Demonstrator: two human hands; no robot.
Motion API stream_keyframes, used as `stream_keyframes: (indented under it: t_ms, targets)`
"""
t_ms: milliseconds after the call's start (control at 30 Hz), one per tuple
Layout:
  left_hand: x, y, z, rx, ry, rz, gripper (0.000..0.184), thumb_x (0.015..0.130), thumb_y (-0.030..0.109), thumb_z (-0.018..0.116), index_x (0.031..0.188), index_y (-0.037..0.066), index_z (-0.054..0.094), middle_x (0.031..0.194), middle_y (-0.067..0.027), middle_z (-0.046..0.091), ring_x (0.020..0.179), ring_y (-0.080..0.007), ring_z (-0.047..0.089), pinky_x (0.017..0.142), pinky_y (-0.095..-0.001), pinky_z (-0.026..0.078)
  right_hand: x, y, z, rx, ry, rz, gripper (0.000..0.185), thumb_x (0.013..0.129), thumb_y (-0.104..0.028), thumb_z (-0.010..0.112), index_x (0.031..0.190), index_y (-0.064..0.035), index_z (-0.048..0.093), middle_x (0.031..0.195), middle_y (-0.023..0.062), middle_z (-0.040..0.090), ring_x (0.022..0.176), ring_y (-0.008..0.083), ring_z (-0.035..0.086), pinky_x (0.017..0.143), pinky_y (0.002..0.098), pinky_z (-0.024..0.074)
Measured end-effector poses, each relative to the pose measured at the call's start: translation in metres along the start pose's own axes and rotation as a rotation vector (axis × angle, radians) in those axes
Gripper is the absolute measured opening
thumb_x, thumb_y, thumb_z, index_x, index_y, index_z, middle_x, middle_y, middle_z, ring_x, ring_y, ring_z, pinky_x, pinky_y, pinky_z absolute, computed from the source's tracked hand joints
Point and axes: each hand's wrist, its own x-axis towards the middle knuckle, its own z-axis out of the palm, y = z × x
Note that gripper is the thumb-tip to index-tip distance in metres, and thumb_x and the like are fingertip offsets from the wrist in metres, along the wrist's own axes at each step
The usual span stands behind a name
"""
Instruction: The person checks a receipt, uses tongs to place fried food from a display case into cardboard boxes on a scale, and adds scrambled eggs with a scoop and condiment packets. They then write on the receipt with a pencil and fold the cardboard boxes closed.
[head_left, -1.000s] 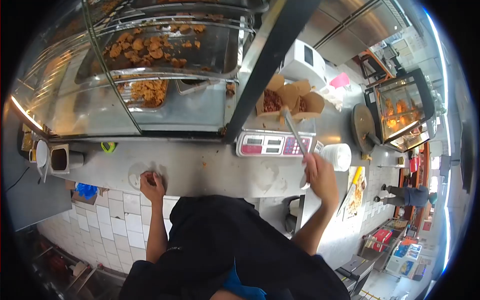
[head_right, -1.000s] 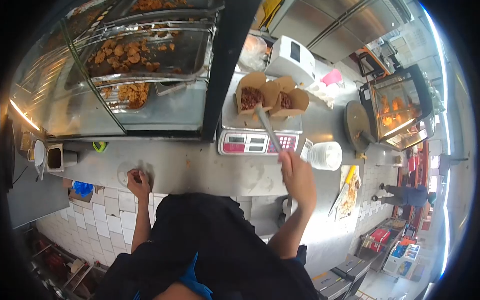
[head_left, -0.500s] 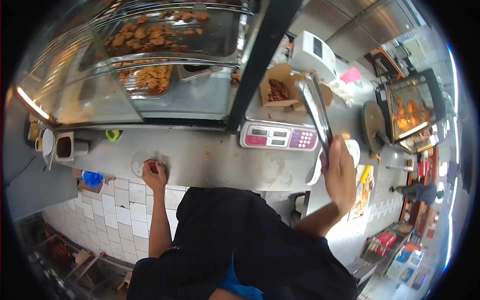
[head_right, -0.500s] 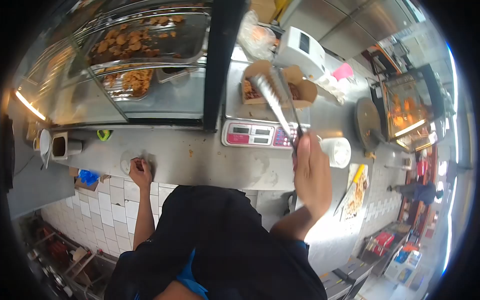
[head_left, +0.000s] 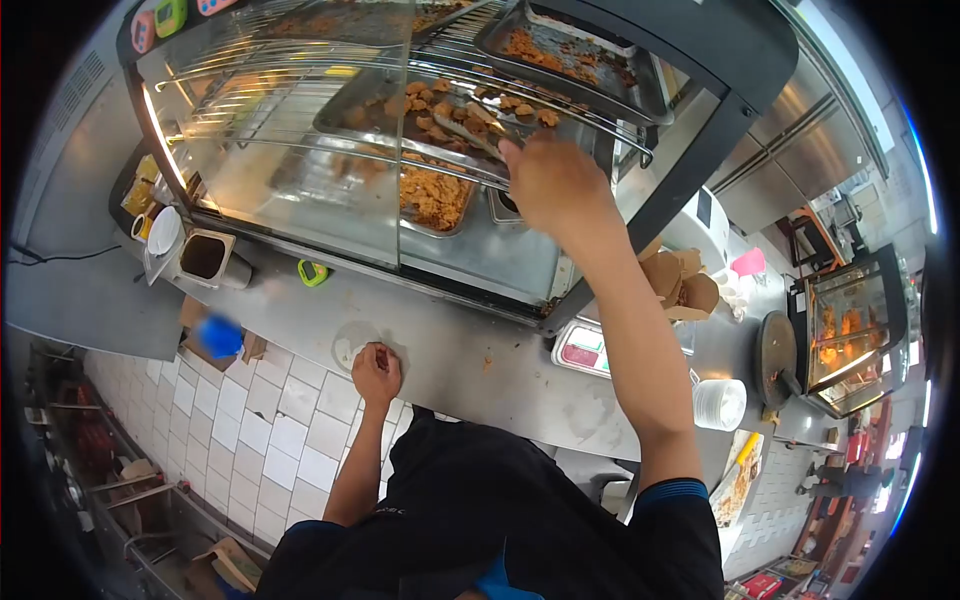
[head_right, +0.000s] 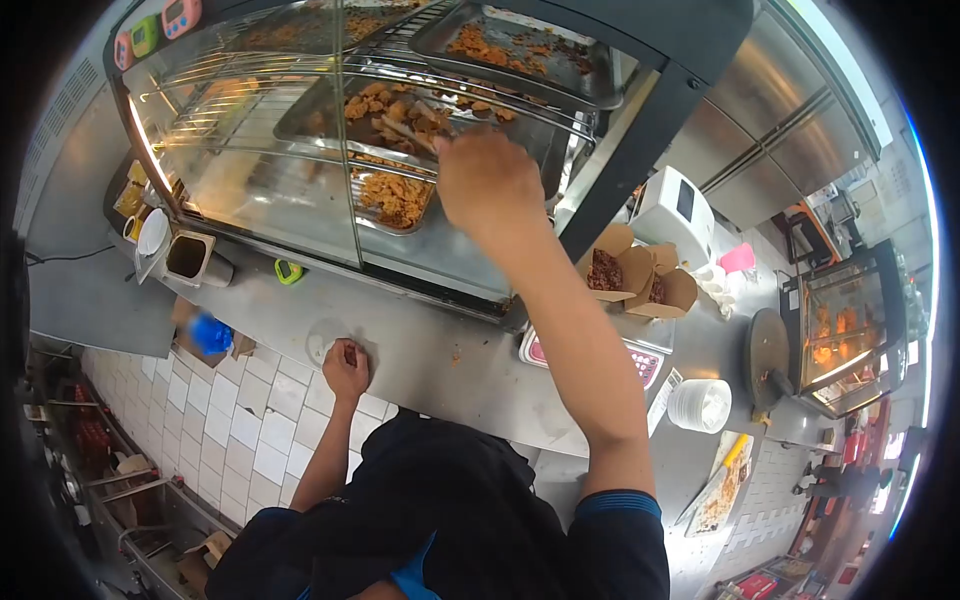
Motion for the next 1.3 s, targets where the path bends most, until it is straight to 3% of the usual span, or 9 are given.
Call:
stream_keyframes:
  t_ms: [233,400,533,667,733,900,1133,1200,1300]
  targets:
    - [0.002,-0.002,0.0,-0.012,0.034,0.067,0.009,0.077,0.008,0.066,0.079,0.006,0.058,0.063,-0.0064,0.057,0.058,-0.0226,0.057,0.056,-0.0367,0.046,0.067,0.007,0.046,-0.188,-0.285,0.024,0.051,0.102,-0.043,0.045,0.096,0.0018,0.069,0.088,0.0245,0.068,0.09,0.0401,0.068,0.083,0.0476,0.0538]
    - [0.0,-0.005,0.0,-0.006,0.033,0.071,0.009,0.077,0.008,0.066,0.079,0.007,0.058,0.064,-0.0069,0.058,0.058,-0.0246,0.057,0.056,-0.0381,0.046,0.022,-0.007,0.018,-0.042,0.076,0.067,0.044,0.099,-0.043,0.051,0.096,-0.0028,0.069,0.093,0.0205,0.069,0.089,0.0404,0.067,0.075,0.0478,0.0549]
    - [-0.004,-0.012,0.006,-0.018,0.009,0.118,0.008,0.077,0.009,0.066,0.08,0.008,0.059,0.065,-0.0071,0.059,0.061,-0.026,0.058,0.058,-0.0395,0.046,-0.096,-0.01,-0.03,0.138,0.029,0.173,0.037,0.097,-0.039,0.057,0.093,-0.0019,0.062,0.066,0.021,0.061,0.065,0.0414,0.064,0.059,0.0486,0.0476]
    - [-0.001,-0.008,0.003,0.023,0.006,0.104,0.006,0.078,0.01,0.065,0.081,0.009,0.06,0.066,-0.0073,0.06,0.063,-0.0269,0.059,0.061,-0.0405,0.047,-0.222,0.03,-0.065,0.389,-0.06,0.763,0.033,0.099,-0.032,0.057,0.092,0.0,0.06,0.069,0.0227,0.059,0.067,0.0428,0.059,0.058,0.0452,0.0431]
    - [-0.003,-0.002,0.003,0.038,0.01,0.103,0.006,0.079,0.011,0.064,0.082,0.008,0.06,0.067,-0.0072,0.06,0.064,-0.027,0.059,0.062,-0.0405,0.047,-0.244,0.063,-0.064,0.232,-0.03,0.893,0.034,0.101,-0.032,0.053,0.092,0.0008,0.061,0.073,0.0248,0.059,0.072,0.0452,0.058,0.06,0.0471,0.0433]
    - [-0.002,-0.01,0.003,0.067,-0.041,0.094,0.007,0.079,0.011,0.064,0.083,0.006,0.06,0.069,-0.0082,0.061,0.064,-0.027,0.06,0.062,-0.0403,0.047,-0.251,0.175,0.003,-0.054,-0.011,0.65,0.046,0.101,-0.042,0.049,0.087,0.0012,0.06,0.082,0.0278,0.062,0.081,0.0495,0.057,0.068,0.0538,0.0434]
    - [0.001,-0.002,0.003,0.063,-0.041,0.061,0.008,0.078,0.011,0.063,0.083,0.005,0.06,0.07,-0.0089,0.061,0.064,-0.0268,0.06,0.062,-0.0404,0.047,-0.206,0.168,-0.018,-0.12,-0.278,0.756,0.054,0.095,-0.054,0.054,0.097,-0.0011,0.065,0.083,0.0249,0.067,0.083,0.0453,0.064,0.072,0.0523,0.0474]
    - [0.001,0.0,0.001,0.071,-0.038,0.069,0.008,0.079,0.011,0.063,0.082,0.005,0.06,0.069,-0.009,0.061,0.064,-0.0268,0.06,0.061,-0.0401,0.047,-0.216,0.155,-0.044,-0.038,-0.088,0.719,0.052,0.097,-0.051,0.053,0.102,-0.0009,0.064,0.084,0.0268,0.066,0.085,0.0458,0.064,0.071,0.0509,0.0474]
    - [0.001,0.001,0.002,0.064,-0.018,0.061,0.007,0.08,0.01,0.063,0.081,0.005,0.06,0.069,-0.0088,0.061,0.062,-0.0268,0.06,0.06,-0.0395,0.046,-0.247,0.135,-0.084,0.272,-0.027,0.674,0.048,0.101,-0.045,0.049,0.095,0.0017,0.058,0.067,0.0211,0.059,0.062,0.0419,0.054,0.062,0.0438,0.0437]
